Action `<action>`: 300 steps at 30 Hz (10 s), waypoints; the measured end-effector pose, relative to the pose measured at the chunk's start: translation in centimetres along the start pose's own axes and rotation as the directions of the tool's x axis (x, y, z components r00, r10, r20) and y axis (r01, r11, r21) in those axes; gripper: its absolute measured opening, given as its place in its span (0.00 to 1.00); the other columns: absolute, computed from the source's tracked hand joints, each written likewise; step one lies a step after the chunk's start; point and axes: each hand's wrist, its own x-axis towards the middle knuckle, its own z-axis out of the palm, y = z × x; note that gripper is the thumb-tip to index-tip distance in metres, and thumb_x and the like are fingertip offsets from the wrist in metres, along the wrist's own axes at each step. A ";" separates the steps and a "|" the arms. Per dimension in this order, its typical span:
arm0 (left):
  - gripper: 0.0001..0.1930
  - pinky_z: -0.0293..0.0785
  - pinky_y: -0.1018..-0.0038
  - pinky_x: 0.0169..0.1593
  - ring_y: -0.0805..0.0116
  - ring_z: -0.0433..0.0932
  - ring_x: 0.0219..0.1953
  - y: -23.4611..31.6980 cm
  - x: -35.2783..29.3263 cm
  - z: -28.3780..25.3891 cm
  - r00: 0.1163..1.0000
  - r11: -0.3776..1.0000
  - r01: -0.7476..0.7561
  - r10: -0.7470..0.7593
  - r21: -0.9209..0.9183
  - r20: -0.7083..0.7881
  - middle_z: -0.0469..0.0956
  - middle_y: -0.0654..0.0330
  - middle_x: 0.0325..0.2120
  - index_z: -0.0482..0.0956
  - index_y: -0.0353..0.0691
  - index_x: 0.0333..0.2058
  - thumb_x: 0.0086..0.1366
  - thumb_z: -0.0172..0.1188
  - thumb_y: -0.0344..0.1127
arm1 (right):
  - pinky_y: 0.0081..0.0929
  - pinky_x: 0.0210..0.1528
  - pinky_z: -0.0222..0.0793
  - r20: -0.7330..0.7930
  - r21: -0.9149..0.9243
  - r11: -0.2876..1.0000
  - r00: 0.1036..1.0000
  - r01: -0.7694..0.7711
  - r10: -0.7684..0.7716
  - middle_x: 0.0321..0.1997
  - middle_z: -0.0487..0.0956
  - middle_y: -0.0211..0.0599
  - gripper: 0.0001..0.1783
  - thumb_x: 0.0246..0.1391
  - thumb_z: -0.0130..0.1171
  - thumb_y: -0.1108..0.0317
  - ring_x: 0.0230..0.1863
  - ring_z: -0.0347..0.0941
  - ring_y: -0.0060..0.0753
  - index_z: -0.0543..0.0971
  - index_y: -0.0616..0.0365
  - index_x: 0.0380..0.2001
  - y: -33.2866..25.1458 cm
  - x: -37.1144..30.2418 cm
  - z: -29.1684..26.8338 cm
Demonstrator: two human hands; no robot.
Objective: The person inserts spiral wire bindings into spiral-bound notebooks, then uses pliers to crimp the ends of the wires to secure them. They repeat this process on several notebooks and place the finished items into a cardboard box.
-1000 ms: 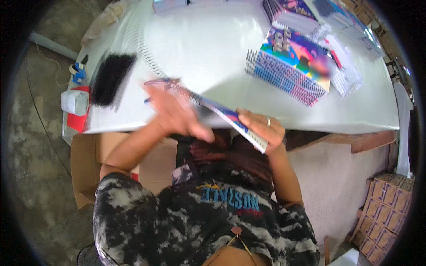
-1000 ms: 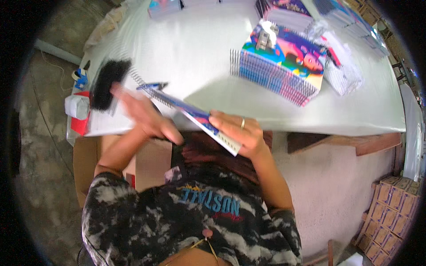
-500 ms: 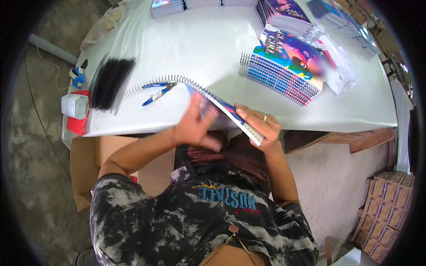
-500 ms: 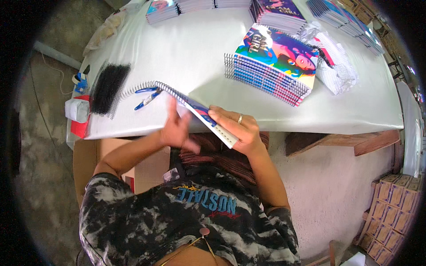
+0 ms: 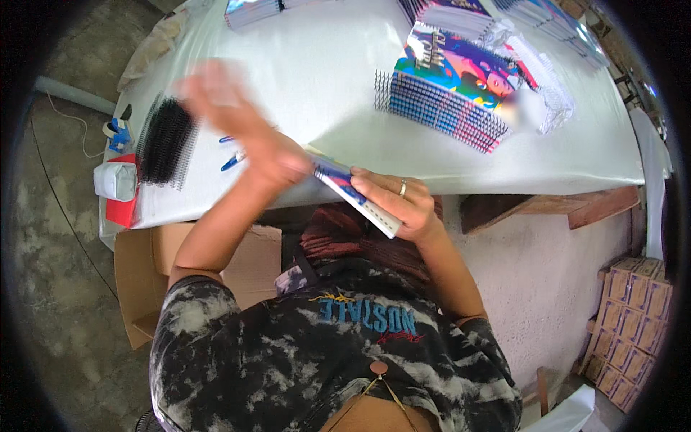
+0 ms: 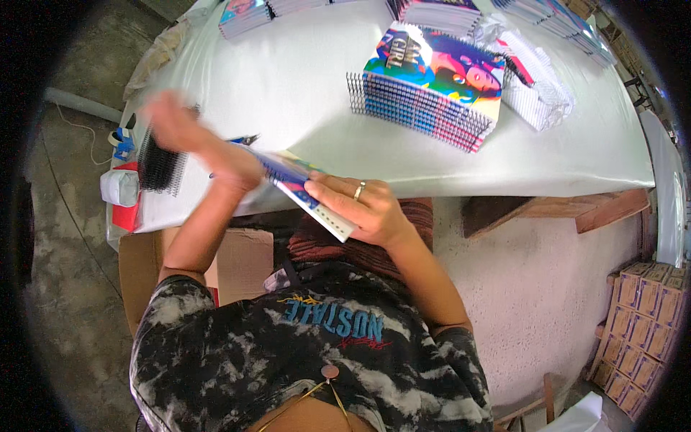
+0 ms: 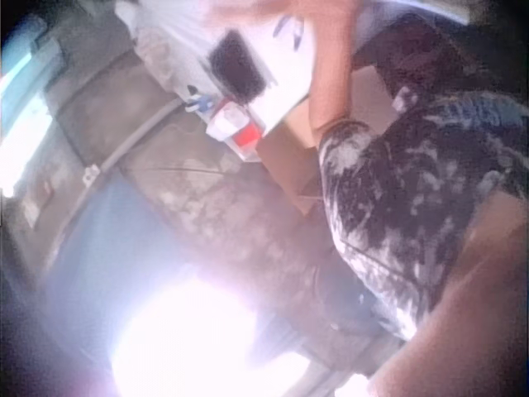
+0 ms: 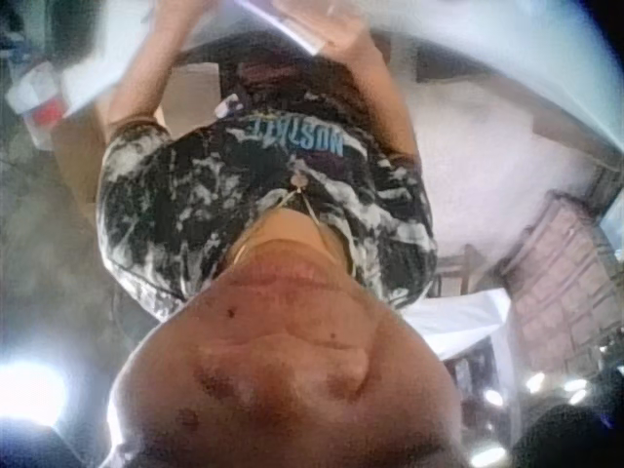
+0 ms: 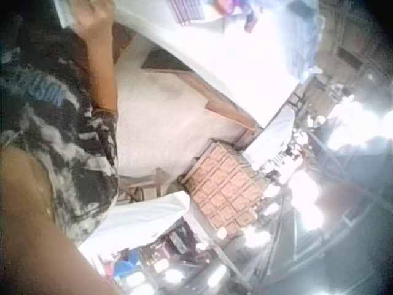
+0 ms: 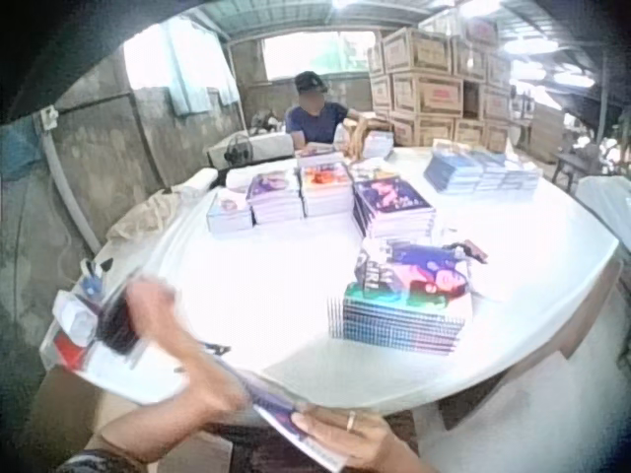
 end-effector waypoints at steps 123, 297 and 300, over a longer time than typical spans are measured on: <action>0.37 0.75 0.73 0.45 0.71 0.76 0.42 -13.6 12.4 13.5 0.306 -0.532 0.709 -0.359 -0.463 0.882 0.75 0.56 0.45 0.66 0.38 0.54 0.59 0.47 0.66 | 0.32 0.47 0.70 0.157 0.793 0.063 0.304 -0.605 0.940 0.45 0.76 0.38 0.20 0.56 0.51 0.60 0.43 0.75 0.33 0.70 0.60 0.48 13.2 -0.9 -14.6; 0.25 0.76 0.70 0.28 0.67 0.71 0.27 -0.7 4.7 -0.8 0.136 -0.784 0.385 -0.472 -0.486 0.871 0.69 0.58 0.27 0.66 0.40 0.42 0.65 0.39 0.58 | 0.20 0.22 0.64 0.332 -0.005 0.757 0.713 -0.654 0.618 0.20 0.77 0.32 0.12 0.47 0.56 0.64 0.20 0.69 0.22 0.80 0.63 0.26 13.5 19.1 -0.5; 0.25 0.77 0.66 0.35 0.63 0.73 0.36 -0.4 2.1 -0.3 0.144 -0.831 0.334 -0.422 -0.446 0.895 0.70 0.55 0.34 0.65 0.38 0.48 0.65 0.40 0.54 | 0.16 0.21 0.58 -0.147 -0.235 0.693 0.730 -0.682 0.668 0.17 0.74 0.27 0.15 0.47 0.59 0.60 0.19 0.65 0.16 0.79 0.63 0.20 10.5 21.4 -8.7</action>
